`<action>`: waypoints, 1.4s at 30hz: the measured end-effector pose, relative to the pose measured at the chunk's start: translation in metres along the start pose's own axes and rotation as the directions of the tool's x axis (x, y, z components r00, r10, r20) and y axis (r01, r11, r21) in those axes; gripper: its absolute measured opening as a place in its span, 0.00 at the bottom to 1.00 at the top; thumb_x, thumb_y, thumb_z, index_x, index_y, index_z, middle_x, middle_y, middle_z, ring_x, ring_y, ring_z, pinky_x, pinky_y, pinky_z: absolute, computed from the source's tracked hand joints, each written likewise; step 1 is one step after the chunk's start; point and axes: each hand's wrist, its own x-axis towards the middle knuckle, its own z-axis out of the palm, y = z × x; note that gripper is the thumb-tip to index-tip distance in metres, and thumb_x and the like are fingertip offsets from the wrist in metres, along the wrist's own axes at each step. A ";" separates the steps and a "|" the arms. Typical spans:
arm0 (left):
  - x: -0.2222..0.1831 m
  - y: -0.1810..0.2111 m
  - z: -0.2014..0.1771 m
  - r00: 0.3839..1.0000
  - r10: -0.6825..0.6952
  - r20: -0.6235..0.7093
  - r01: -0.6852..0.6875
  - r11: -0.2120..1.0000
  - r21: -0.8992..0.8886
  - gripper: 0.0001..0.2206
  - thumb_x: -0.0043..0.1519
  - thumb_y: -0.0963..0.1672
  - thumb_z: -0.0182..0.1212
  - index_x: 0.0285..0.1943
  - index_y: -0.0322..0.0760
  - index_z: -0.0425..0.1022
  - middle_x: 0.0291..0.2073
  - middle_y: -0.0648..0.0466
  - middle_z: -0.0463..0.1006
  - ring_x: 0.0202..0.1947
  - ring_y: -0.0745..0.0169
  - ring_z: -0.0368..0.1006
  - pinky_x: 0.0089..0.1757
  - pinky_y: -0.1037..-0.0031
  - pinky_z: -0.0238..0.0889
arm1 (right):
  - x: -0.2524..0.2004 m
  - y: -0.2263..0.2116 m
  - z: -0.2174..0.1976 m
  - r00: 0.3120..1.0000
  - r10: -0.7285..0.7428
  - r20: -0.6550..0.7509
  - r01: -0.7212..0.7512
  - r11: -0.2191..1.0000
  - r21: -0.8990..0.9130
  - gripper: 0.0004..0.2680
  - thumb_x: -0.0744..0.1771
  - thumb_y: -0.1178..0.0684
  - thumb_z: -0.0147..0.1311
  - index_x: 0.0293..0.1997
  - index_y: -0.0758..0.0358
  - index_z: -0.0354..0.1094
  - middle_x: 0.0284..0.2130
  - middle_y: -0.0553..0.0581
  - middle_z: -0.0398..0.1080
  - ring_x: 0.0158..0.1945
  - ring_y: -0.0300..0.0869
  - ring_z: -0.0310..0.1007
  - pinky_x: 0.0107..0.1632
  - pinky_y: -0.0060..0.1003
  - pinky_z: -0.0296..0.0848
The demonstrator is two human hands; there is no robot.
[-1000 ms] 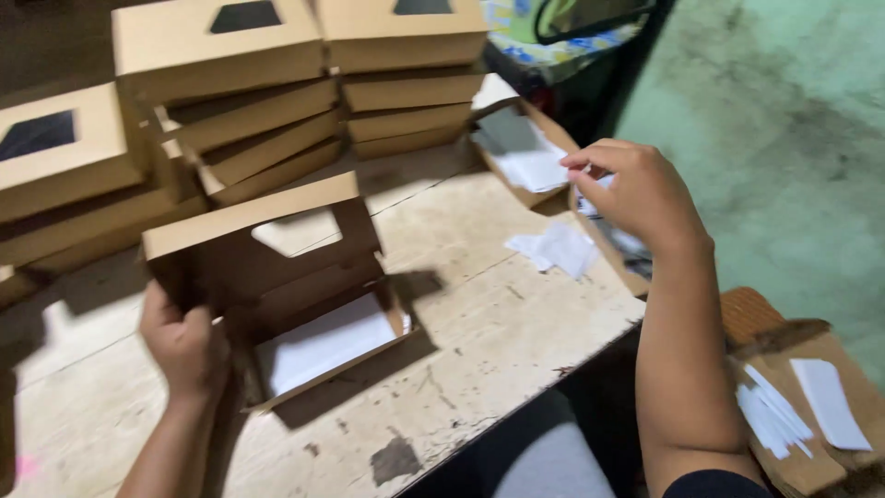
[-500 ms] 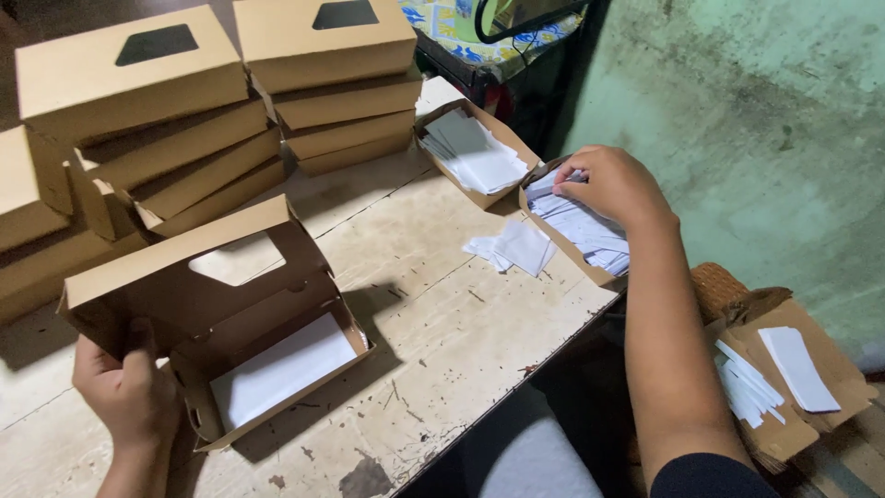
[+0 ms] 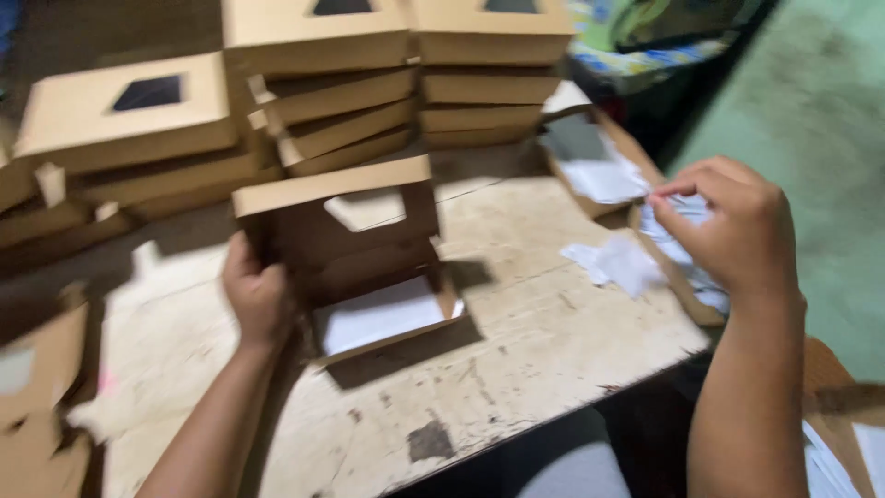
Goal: Assembling a cardboard gift box by folding the template, tucking in tabs, and adding paper lining.
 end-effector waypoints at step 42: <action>0.007 0.088 -0.023 0.754 -0.175 0.633 0.074 0.980 0.183 0.50 0.48 0.40 0.66 0.82 0.44 0.42 0.81 0.39 0.38 0.78 0.28 0.37 0.66 0.32 0.40 | 0.042 -0.145 0.190 0.888 -0.422 0.181 0.423 0.905 0.034 0.39 0.47 0.41 0.72 0.68 0.44 0.66 0.56 0.61 0.63 0.66 0.56 0.60 0.68 0.53 0.58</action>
